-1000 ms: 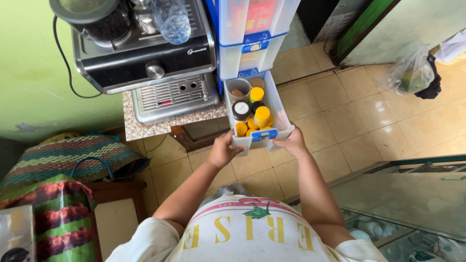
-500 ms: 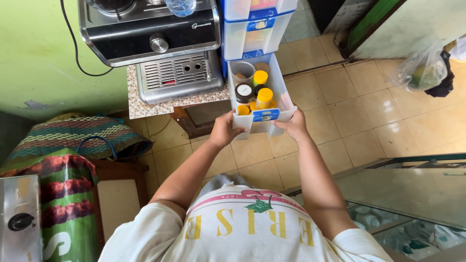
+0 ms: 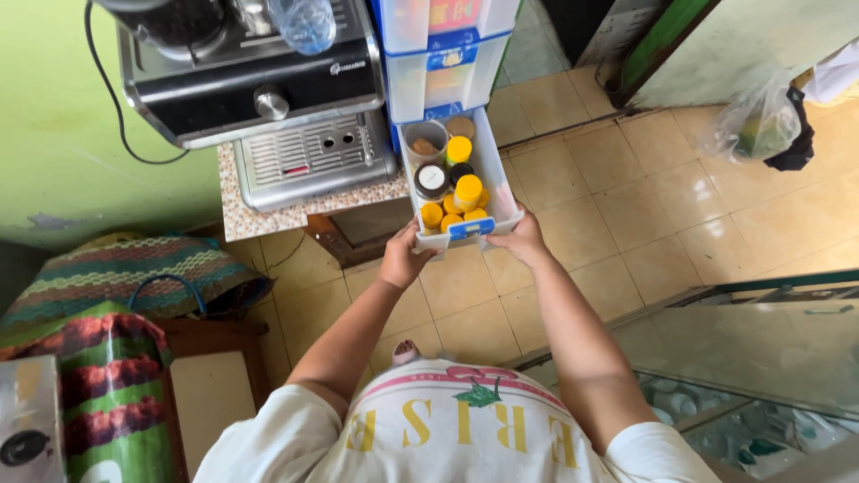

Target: The person retrieves a green soup packet and a red instant noodle cup from a plastic drawer, then wipes each package with a folded cloth. The person places the cleaned items on a glass display counter.

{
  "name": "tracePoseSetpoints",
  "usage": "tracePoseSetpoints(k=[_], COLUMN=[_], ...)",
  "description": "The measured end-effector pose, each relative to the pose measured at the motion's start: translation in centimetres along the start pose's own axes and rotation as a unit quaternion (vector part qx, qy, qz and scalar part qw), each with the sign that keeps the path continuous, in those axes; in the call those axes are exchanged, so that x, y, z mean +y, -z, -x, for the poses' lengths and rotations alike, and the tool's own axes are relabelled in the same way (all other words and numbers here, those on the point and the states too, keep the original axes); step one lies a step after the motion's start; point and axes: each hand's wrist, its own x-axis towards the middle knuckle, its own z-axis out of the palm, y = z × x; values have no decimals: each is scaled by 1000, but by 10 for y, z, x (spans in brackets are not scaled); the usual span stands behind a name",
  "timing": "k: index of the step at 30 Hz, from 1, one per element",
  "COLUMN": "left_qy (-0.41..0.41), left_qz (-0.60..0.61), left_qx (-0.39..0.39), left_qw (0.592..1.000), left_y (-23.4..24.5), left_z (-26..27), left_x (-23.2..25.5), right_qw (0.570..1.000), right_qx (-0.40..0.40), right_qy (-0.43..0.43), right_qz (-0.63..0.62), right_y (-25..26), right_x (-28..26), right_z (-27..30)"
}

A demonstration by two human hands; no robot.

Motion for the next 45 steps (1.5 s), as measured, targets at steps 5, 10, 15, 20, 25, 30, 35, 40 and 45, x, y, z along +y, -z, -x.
tracePoseSetpoints(k=[5,10,15,20,25,30,35,40,45], left_qy=[-13,9,34,95,107,21,123,174,12], left_qz=[-46,-120,-99,-80,-88,-128,-133,-160,-142], left_qx=[-9,-68,-71,-23,14,95,128,164,268], left_qw=[999,990,992,992,990,987,975,958,953], left_y=[15,35,34,34,14,-11,-10,-16,-22], left_z=[-22,-54,-86,-126,-149,-173,-197,-209,-212], left_x=[-14,-30,-44,-9,-36,-95,-66,-82,-19], right_qw=[998,995,985,959,957,970,951,945,979], right_qx=[0,45,87,93,51,-21,-60,-75,-117], right_qy=[-26,-58,-92,-149,-142,-69,-8,-5,-17], right_qz=[58,63,117,221,247,234,303,319,165], right_y=[-20,-37,-33,-45,-53,-50,-35,-30,-36], right_x=[-33,-7,9,14,20,-28,8,-1,-57], right_z=[-10,-38,-79,-128,-171,-196,-251,-271,-249])
